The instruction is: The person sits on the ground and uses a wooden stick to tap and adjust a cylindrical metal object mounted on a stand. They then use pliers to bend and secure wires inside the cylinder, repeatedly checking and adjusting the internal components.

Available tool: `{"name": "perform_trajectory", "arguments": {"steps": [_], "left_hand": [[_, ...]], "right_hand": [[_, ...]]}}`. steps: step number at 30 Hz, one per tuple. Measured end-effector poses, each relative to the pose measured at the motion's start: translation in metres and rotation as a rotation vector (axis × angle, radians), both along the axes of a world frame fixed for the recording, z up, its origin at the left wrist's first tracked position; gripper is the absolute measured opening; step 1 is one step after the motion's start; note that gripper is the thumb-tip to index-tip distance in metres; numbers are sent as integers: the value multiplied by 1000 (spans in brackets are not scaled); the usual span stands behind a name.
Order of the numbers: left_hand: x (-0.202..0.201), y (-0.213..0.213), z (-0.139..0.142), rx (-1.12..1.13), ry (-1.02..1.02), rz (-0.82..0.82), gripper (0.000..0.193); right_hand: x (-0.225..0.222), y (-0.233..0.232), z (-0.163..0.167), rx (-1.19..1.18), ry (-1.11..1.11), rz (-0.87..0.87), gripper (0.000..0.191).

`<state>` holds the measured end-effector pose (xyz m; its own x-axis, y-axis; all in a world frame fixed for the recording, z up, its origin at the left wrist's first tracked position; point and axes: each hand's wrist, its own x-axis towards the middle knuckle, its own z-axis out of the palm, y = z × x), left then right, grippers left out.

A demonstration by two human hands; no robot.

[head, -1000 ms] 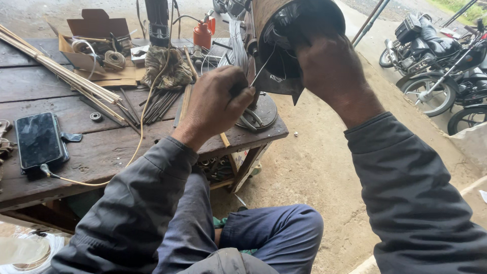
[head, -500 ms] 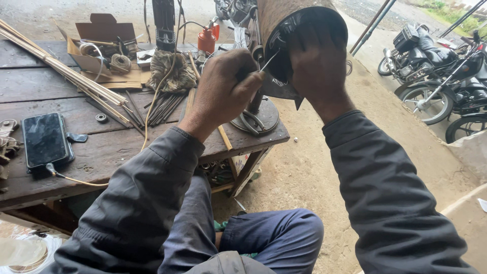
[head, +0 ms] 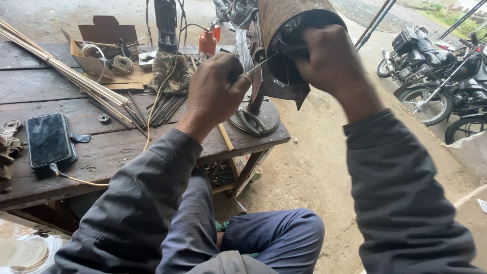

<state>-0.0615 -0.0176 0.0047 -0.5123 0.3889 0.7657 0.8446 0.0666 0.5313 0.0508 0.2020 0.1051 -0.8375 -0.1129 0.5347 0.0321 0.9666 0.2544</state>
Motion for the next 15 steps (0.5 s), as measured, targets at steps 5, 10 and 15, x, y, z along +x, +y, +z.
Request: {"name": "perform_trajectory", "arguments": {"steps": [5, 10, 15], "left_hand": [[8, -2, 1, -14, 28, 93, 15], [20, 9, 5, 37, 406, 247, 34], [17, 51, 15, -61, 598, 251, 33]], "right_hand": [[20, -1, -7, 249, -2, -26, 46], [26, 3, -15, 227, 156, 156, 14], [33, 3, -19, 420, 310, 133, 7]]}}
